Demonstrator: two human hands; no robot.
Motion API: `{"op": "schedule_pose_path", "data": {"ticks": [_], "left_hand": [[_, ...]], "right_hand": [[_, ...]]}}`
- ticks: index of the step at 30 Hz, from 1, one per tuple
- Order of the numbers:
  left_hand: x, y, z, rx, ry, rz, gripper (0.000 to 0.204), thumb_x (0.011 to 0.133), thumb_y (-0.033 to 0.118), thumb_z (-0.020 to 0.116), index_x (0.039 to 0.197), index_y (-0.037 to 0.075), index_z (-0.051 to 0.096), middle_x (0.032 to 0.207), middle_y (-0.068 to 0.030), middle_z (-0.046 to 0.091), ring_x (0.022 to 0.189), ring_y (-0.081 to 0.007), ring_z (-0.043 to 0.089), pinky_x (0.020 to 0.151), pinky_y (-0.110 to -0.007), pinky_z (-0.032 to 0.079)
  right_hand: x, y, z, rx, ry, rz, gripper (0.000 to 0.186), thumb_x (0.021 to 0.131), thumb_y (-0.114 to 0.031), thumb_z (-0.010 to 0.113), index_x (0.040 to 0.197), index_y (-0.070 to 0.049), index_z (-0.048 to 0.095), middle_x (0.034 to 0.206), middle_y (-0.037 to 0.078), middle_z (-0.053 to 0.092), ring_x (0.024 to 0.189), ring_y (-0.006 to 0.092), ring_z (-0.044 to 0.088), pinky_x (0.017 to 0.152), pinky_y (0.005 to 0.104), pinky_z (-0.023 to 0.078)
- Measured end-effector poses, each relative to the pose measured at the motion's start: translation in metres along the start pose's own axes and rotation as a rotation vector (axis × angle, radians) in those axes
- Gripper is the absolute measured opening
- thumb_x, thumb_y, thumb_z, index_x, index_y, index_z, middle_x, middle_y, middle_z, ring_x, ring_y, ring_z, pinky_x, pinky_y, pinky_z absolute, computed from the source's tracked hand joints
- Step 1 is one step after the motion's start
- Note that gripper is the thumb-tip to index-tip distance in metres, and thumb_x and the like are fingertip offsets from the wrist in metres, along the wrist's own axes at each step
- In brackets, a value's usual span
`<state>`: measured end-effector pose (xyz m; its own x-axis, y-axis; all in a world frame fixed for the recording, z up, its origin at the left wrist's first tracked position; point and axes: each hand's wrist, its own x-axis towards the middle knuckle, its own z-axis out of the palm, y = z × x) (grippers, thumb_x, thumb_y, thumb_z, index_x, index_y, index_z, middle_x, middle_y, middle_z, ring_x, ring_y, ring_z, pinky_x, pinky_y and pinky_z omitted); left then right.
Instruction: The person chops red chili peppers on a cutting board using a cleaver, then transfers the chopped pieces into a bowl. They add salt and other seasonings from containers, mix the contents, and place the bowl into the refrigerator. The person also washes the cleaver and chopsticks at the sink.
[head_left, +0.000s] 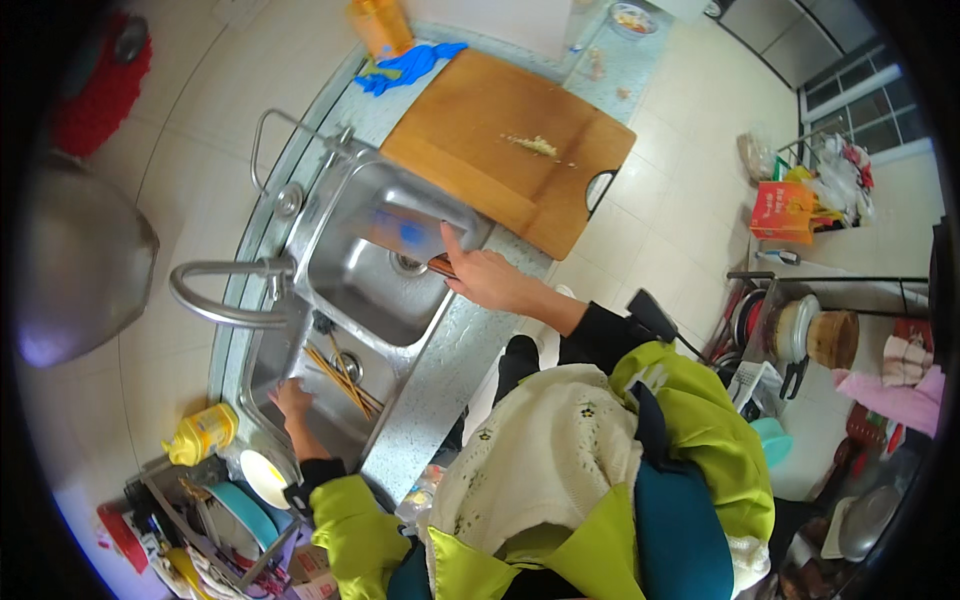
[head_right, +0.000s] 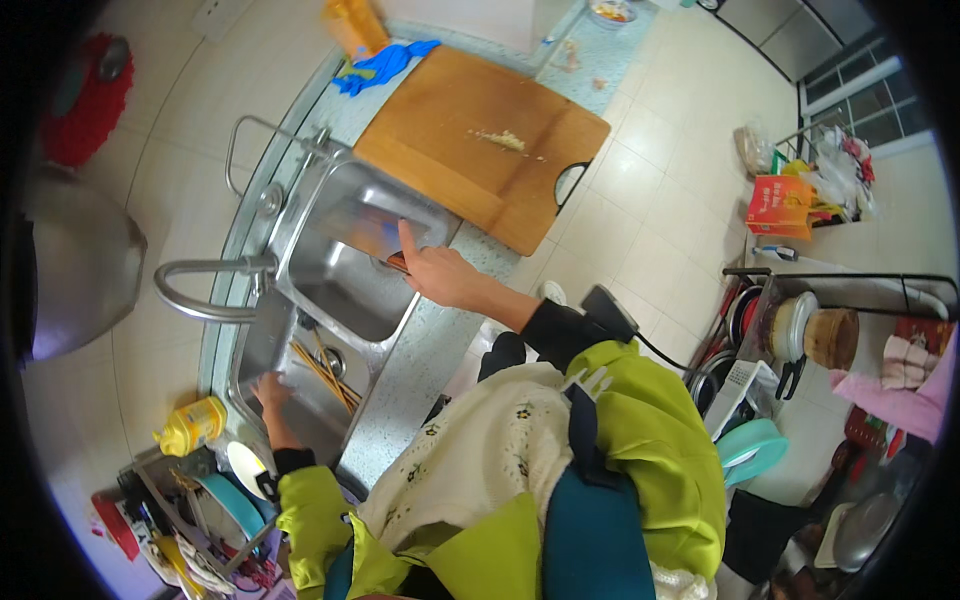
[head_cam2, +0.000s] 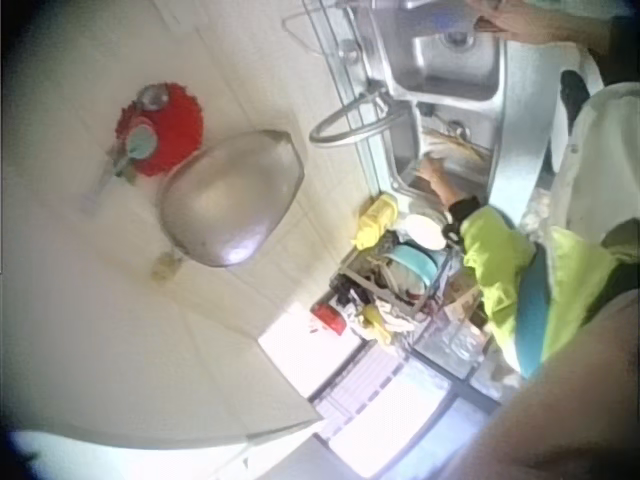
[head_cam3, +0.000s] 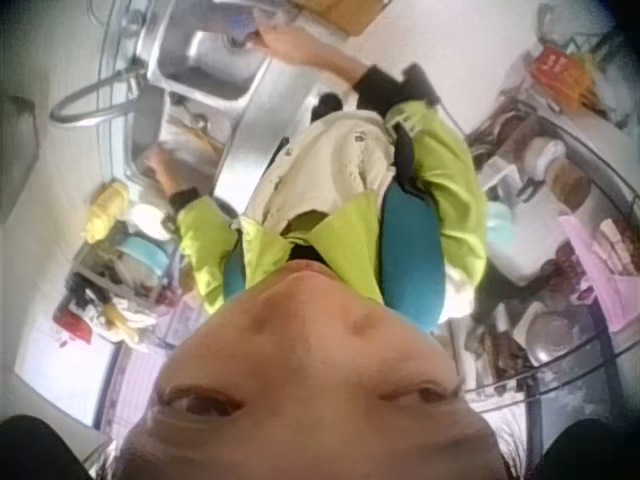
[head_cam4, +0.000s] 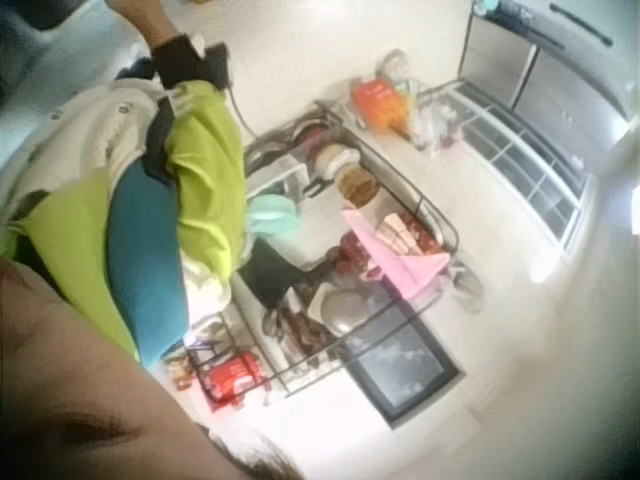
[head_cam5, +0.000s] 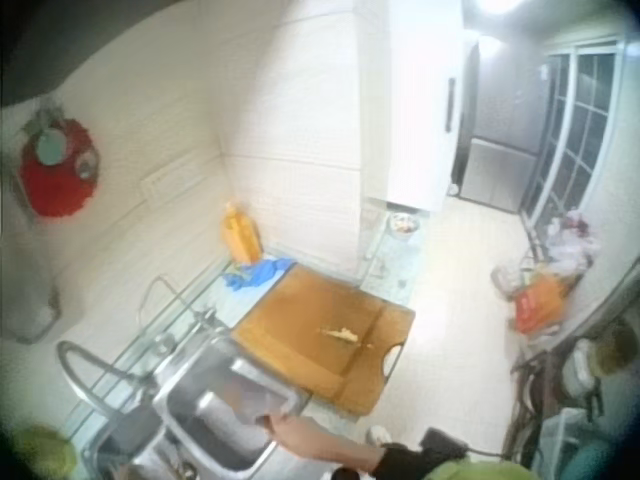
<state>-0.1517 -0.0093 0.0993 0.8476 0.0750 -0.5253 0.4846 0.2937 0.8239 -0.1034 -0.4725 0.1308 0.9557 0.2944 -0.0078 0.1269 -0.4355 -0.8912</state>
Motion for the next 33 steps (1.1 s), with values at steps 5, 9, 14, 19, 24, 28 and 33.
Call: {"op": "schedule_pose_path", "data": {"ticks": [5,9,14,19,24,28,33], "left_hand": [[-0.016,-0.019,0.004,0.284,0.35,0.16,0.053,0.082,0.043,0.049,0.118,0.005,0.046,0.116,-0.0103,0.053,0.11,-0.0186,0.045,0.09,-0.041,0.026],[-0.03,-0.051,0.039,0.414,0.456,0.087,0.043,0.085,0.035,0.049,0.113,0.003,0.049,0.103,-0.0063,0.06,0.093,-0.0123,0.054,0.072,-0.029,0.036],[-0.026,-0.099,0.155,0.32,0.382,0.15,0.031,0.084,0.027,0.051,0.106,0.005,0.053,0.096,-0.0072,0.062,0.085,-0.0135,0.058,0.068,-0.021,0.038],[-0.004,-0.107,0.323,0.228,0.298,0.228,0.022,0.084,0.016,0.052,0.101,0.002,0.055,0.094,-0.0107,0.06,0.089,-0.0189,0.058,0.08,-0.026,0.044],[0.015,-0.111,0.481,0.285,0.114,0.433,0.009,0.075,-0.002,0.056,0.083,0.002,0.054,0.082,-0.0052,0.057,0.076,-0.0121,0.055,0.07,-0.023,0.046],[0.033,-0.141,0.612,0.589,0.082,0.547,0.015,0.067,-0.007,0.057,0.068,0.005,0.047,0.063,0.002,0.043,0.06,-0.0061,0.04,0.055,-0.019,0.033],[0.062,-0.178,0.8,0.877,-0.636,0.671,0.036,0.065,-0.001,0.062,0.1,0.002,0.054,0.103,-0.0151,0.056,0.098,-0.0229,0.053,0.086,-0.03,0.039]], "right_hand": [[0.018,0.037,-0.049,-0.138,0.262,-0.103,0.036,0.075,-0.021,0.058,0.099,0.003,0.047,0.075,0.022,0.058,0.071,0.038,0.057,0.063,0.0421,0.046],[0.073,0.088,-0.126,-0.598,0.235,0.013,0.026,0.072,-0.023,0.061,0.085,-0.002,0.055,0.079,0.016,0.059,0.072,0.0321,0.059,0.063,0.0401,0.047],[0.112,0.15,-0.194,-0.938,0.217,-0.333,0.02,0.069,-0.027,0.061,0.076,-0.007,0.06,0.078,0.006,0.059,0.081,0.0227,0.057,0.062,0.0334,0.046],[0.124,0.185,-0.215,-0.89,0.384,-0.449,0.01,0.074,-0.019,0.053,0.073,-0.013,0.06,0.078,0.003,0.054,0.084,0.0196,0.049,0.068,0.0314,0.039],[0.078,0.206,-0.269,-0.431,0.323,-0.543,0.007,0.071,-0.008,0.049,0.077,-0.006,0.051,0.081,0.009,0.051,0.084,0.0258,0.049,0.07,0.0361,0.041],[0.012,0.258,-0.35,-0.276,0.446,-0.367,0.006,0.065,-0.004,0.049,0.07,-0.003,0.046,0.072,0.013,0.05,0.072,0.0322,0.051,0.06,0.0407,0.043],[-0.035,0.346,-0.451,-0.378,0.273,-0.013,0.012,0.062,-0.003,0.051,0.074,-0.005,0.048,0.077,0.013,0.052,0.075,0.0333,0.051,0.061,0.0433,0.042]]}}
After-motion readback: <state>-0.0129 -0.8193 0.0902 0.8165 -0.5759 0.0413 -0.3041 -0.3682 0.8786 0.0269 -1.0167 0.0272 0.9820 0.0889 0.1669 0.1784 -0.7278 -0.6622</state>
